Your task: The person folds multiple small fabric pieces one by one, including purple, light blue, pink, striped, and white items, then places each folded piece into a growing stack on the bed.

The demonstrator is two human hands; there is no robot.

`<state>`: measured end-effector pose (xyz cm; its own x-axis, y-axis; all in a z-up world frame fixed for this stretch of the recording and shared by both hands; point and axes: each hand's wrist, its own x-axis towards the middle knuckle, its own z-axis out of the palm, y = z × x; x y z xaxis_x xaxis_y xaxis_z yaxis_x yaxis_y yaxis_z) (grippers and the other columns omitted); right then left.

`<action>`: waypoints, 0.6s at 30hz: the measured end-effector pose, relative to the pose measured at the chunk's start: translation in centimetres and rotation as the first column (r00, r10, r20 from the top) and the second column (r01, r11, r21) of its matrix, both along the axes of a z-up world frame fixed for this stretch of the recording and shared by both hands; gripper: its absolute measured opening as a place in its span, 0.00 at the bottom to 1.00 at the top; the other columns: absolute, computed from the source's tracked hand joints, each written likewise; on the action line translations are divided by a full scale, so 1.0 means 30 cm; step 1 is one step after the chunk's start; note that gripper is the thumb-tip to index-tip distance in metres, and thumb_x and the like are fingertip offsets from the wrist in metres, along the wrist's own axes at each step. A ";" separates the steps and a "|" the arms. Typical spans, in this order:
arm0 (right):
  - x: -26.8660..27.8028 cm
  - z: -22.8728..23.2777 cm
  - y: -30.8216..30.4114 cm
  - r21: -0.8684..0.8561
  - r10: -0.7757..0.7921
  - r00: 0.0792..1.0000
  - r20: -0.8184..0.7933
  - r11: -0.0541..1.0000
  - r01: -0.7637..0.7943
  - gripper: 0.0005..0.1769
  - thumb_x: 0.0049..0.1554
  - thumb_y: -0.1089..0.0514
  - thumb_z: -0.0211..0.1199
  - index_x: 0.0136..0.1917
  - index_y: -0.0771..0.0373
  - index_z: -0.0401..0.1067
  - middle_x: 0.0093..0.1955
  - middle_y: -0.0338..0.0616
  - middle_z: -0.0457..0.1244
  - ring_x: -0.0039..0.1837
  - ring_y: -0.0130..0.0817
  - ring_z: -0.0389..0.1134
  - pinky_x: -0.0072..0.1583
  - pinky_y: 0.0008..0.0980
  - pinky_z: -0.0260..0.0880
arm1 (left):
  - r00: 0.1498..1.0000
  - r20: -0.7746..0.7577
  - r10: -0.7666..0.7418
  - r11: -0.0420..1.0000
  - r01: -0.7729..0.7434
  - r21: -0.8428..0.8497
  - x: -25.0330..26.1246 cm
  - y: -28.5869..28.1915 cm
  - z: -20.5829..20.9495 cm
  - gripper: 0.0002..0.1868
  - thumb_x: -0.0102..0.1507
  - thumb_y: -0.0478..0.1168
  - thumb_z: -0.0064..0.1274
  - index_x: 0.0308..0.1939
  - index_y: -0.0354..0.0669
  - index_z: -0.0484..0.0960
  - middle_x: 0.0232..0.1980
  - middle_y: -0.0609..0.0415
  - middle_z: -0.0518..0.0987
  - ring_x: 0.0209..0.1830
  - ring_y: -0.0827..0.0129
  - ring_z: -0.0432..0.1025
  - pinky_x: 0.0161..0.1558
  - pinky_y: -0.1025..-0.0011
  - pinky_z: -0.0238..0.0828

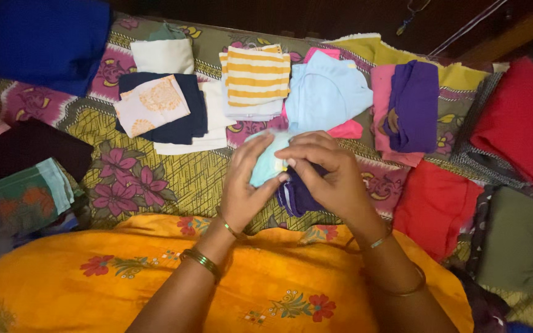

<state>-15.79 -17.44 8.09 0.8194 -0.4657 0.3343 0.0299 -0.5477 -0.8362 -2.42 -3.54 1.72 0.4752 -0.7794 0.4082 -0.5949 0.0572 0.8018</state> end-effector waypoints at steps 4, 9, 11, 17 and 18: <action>-0.005 0.025 0.004 0.584 0.010 0.999 0.030 0.811 -0.026 0.17 0.62 0.71 0.60 0.65 0.65 0.69 0.57 0.37 0.64 0.61 0.23 0.65 0.63 0.26 0.67 | 0.692 -0.692 -0.203 0.977 0.187 -0.100 -0.002 0.024 -0.030 0.36 0.67 0.52 0.54 0.74 0.37 0.65 0.66 0.48 0.76 0.66 0.66 0.70 0.67 0.68 0.66; -0.032 -0.015 -0.016 0.640 0.046 0.997 0.056 0.765 -0.072 0.18 0.63 0.71 0.60 0.66 0.66 0.67 0.55 0.36 0.63 0.59 0.21 0.64 0.62 0.22 0.65 | 0.351 -0.919 -0.178 0.975 0.186 -0.118 -0.015 0.027 -0.108 0.27 0.71 0.45 0.50 0.69 0.29 0.74 0.60 0.50 0.79 0.58 0.70 0.73 0.61 0.69 0.68; -0.042 -0.038 -0.038 0.650 -0.040 0.998 0.051 0.760 -0.003 0.18 0.61 0.72 0.61 0.64 0.66 0.69 0.54 0.39 0.65 0.57 0.24 0.66 0.61 0.24 0.66 | 0.208 -0.970 -0.128 0.991 0.059 -0.118 0.011 0.022 -0.128 0.23 0.70 0.44 0.49 0.65 0.31 0.75 0.57 0.50 0.81 0.55 0.68 0.75 0.59 0.69 0.72; -0.141 -0.025 -0.152 0.841 -0.269 0.919 0.290 0.530 -0.110 0.08 0.66 0.69 0.57 0.59 0.68 0.72 0.53 0.44 0.65 0.55 0.32 0.66 0.59 0.30 0.67 | 0.140 -0.947 -0.289 0.942 -0.135 -0.307 0.128 0.044 -0.076 0.15 0.78 0.47 0.45 0.57 0.38 0.73 0.46 0.43 0.82 0.43 0.58 0.77 0.43 0.65 0.73; -0.153 -0.020 -0.164 0.843 -0.274 0.911 0.308 0.523 -0.127 0.08 0.67 0.68 0.56 0.59 0.67 0.72 0.53 0.45 0.65 0.54 0.33 0.67 0.60 0.31 0.67 | 0.179 -0.921 -0.347 0.928 -0.080 -0.365 0.135 0.047 -0.056 0.15 0.77 0.49 0.43 0.56 0.40 0.72 0.43 0.41 0.83 0.44 0.54 0.80 0.42 0.64 0.75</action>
